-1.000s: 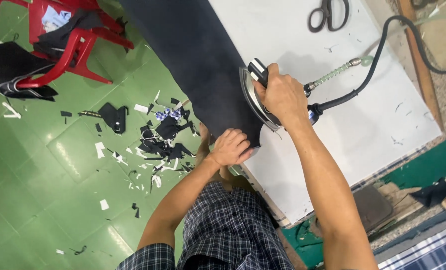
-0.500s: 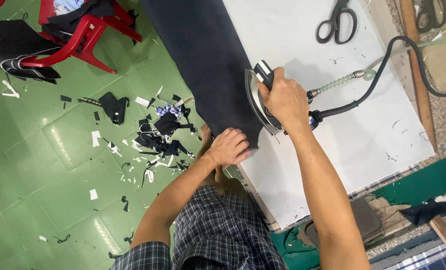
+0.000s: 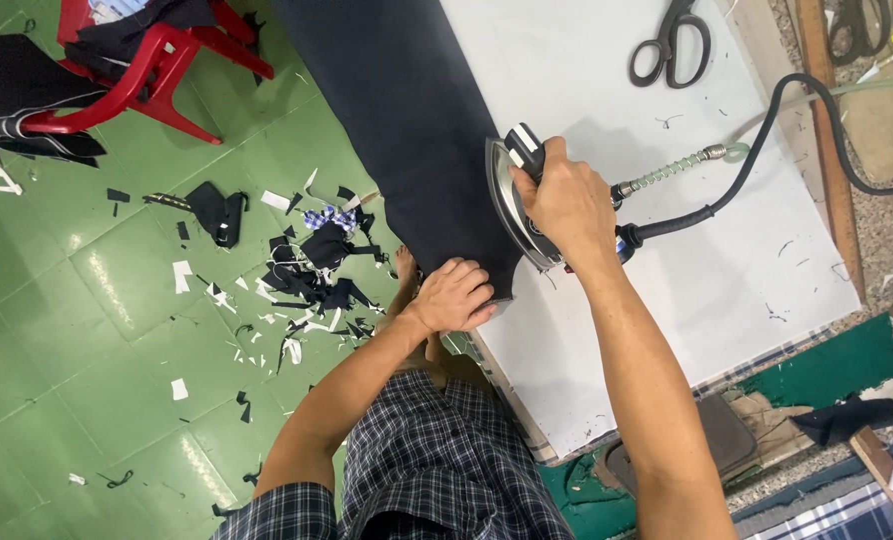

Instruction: The person irons a piece of black fabric on a white work table using a steam iron and a wooden pressing block. After ironing, the person uses scissors to trim the edges of the fabric and then moves the finished piece aside.

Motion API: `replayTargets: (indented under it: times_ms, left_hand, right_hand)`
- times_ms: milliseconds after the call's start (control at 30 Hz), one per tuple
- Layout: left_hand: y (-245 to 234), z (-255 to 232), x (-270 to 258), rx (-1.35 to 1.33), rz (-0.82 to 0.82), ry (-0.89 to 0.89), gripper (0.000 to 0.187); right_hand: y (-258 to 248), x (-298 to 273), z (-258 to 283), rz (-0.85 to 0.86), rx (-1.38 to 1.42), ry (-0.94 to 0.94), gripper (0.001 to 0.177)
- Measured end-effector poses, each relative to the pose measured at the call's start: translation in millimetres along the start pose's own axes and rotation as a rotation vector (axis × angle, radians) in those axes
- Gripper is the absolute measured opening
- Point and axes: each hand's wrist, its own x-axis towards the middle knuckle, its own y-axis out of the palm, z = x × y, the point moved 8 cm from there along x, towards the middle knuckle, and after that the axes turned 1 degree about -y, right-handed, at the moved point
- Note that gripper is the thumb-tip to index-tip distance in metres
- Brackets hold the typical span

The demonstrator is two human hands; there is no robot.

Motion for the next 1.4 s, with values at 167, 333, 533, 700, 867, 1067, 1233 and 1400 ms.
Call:
replayTargets:
  times_ms: [167, 333, 533, 700, 867, 1067, 1233, 1400]
  left_hand:
    - [-3, -1, 3, -0.002, -0.019, 0.001, 0.036]
    - [-4, -2, 3, 0.0, -0.026, 0.001, 0.035]
    - [-7, -5, 9, 0.01, -0.013, -0.006, 0.035]
    - [3, -23, 6, 0.052, 0.011, 0.016, 0.032]
    - [-3, -47, 31, 0.032, -0.05, 0.033, 0.026]
    - [12, -36, 62, 0.052, 0.006, -0.099, 0.039]
    - [38, -22, 54, -0.031, 0.234, -0.326, 0.074]
    - [53, -25, 47, 0.042, 0.398, -0.348, 0.082]
  right_hand:
    - [1, 1, -3, -0.001, -0.008, 0.0, 0.039]
    - [0, 0, -2, 0.011, -0.005, 0.015, 0.042]
    - [2, 0, -4, 0.03, -0.01, 0.036, 0.043]
    - [6, 0, -6, 0.036, -0.044, 0.055, 0.043]
    - [4, 9, 7, 0.044, -0.156, 0.026, 0.041]
    - [1, 46, 21, -0.02, -0.239, -0.041, 0.042]
    - [1, 75, 32, -0.065, -0.301, -0.096, 0.042]
    - [-2, 99, 45, -0.081, -0.334, -0.11, 0.041]
